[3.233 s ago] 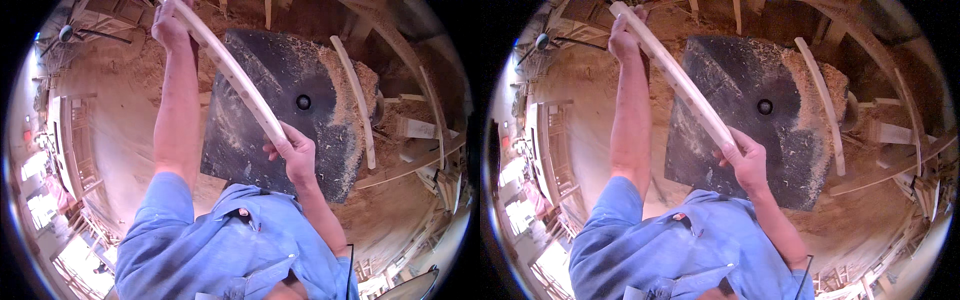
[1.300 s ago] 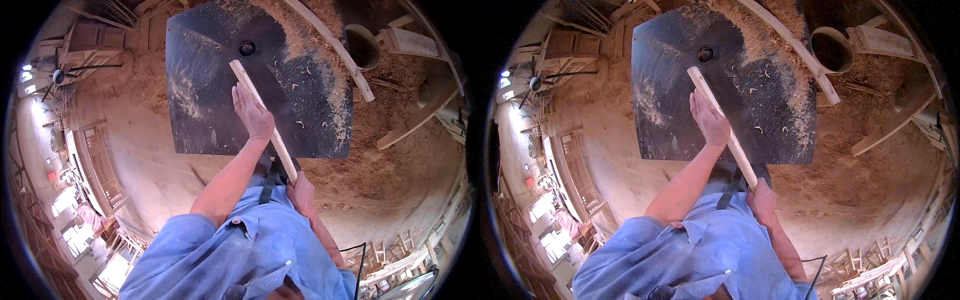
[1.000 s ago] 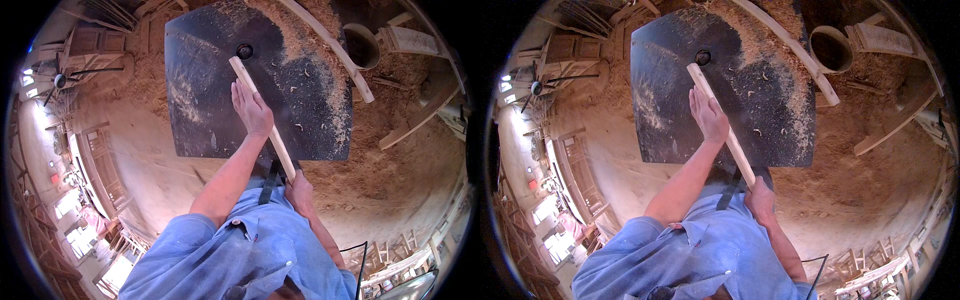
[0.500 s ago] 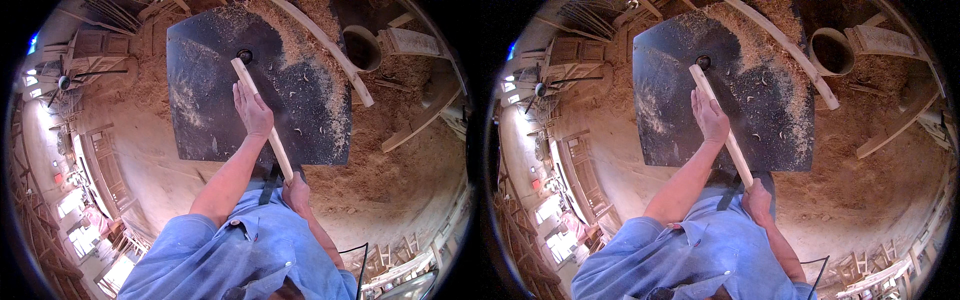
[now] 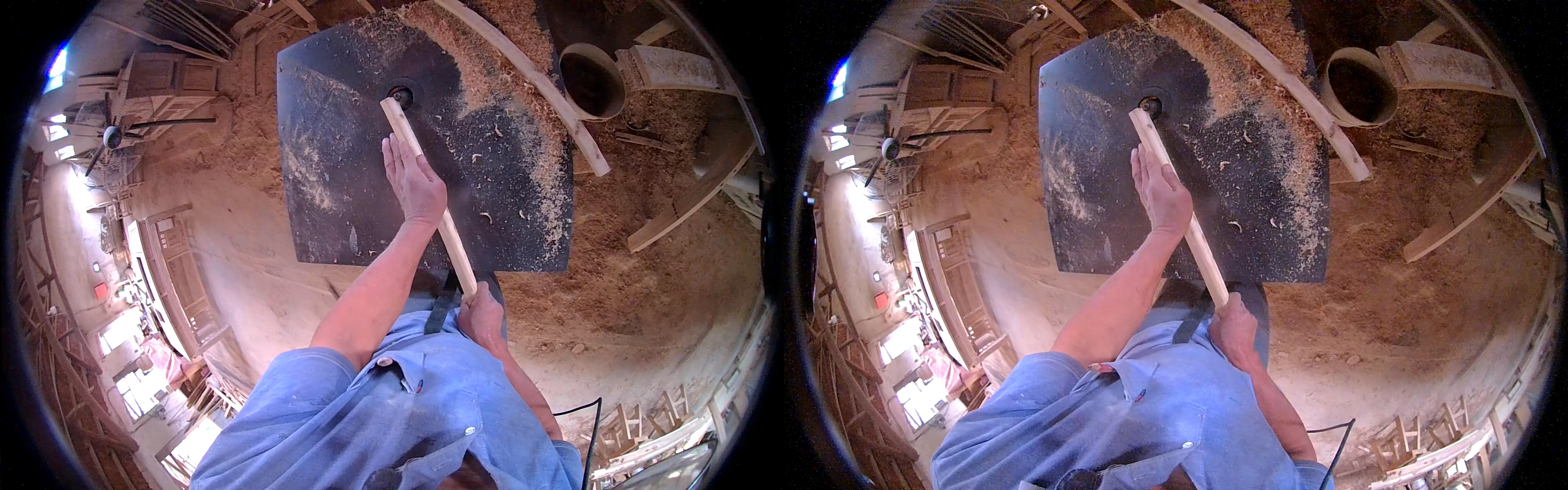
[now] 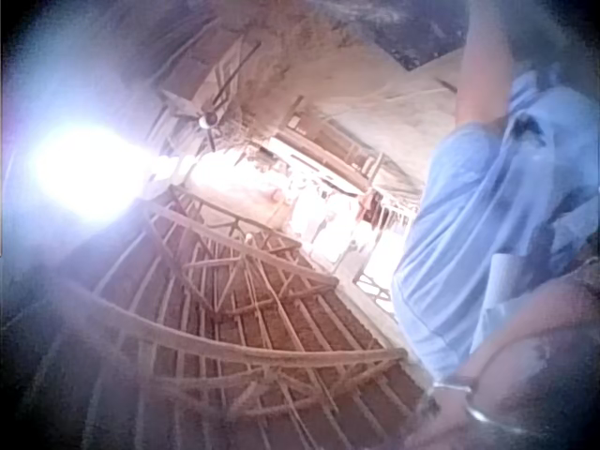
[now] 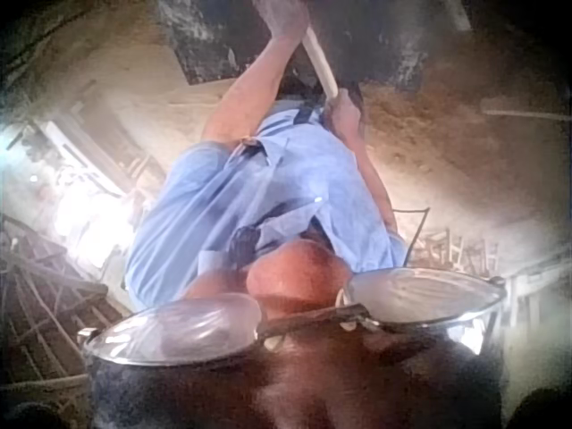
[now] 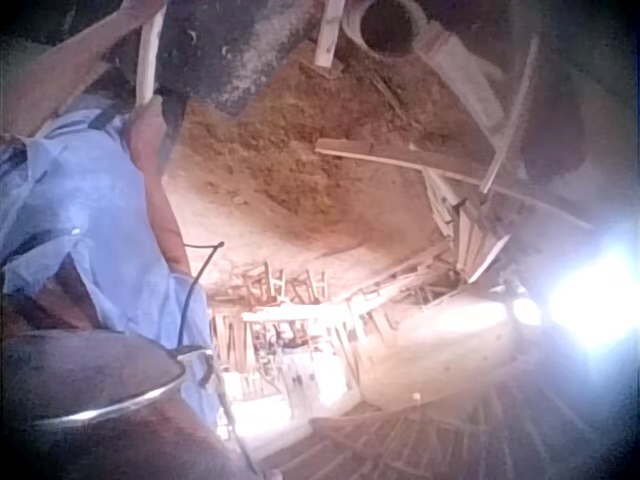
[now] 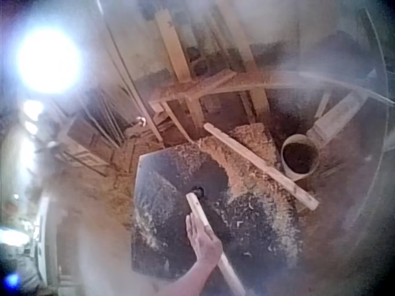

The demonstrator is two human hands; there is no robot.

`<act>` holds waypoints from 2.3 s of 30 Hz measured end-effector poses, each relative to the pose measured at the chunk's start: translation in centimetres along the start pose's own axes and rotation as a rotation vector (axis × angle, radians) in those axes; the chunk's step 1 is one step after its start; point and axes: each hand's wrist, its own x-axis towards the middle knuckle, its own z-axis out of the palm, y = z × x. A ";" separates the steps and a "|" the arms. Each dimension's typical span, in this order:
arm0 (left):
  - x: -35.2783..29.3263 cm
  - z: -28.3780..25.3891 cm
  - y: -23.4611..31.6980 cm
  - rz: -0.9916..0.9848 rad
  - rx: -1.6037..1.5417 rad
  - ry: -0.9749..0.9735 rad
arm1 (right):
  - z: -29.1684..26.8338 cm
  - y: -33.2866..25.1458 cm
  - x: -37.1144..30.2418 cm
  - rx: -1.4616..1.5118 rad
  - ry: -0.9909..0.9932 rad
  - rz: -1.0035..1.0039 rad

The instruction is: The person uses a spindle sander to round and smooth a long wooden dowel. They repeatedly feed the dowel through the machine, rotate it, and inspect the surface, then place the finished piece on a nearby workbench.

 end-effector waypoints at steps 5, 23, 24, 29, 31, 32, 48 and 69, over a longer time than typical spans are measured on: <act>0.1 -0.2 0.1 0.014 -0.007 0.002 | -0.1 -0.1 0.0 -0.035 0.008 -0.018; -0.3 -0.5 1.0 0.057 0.056 0.000 | -1.2 -0.4 -0.5 -0.047 -0.013 0.026; -0.2 -0.6 1.1 0.061 0.046 -0.004 | -1.0 -0.2 -0.4 -0.048 -0.005 0.014; 0.6 -0.3 0.7 0.054 0.016 0.007 | -0.8 -0.3 0.2 -0.057 0.027 0.002; 1.0 -0.3 0.7 0.040 0.012 -0.003 | -1.1 -0.9 0.4 -0.056 0.007 0.009; 1.2 -0.3 0.8 0.033 0.017 -0.010 | -1.1 -1.0 0.6 -0.051 0.014 0.001; 2.6 -0.1 0.5 -0.001 0.044 -0.016 | -0.1 -0.3 0.8 -0.056 0.493 -0.538; 7.4 0.5 -0.2 -0.029 0.070 0.007 | -0.5 -3.1 5.0 -0.045 0.572 -0.665</act>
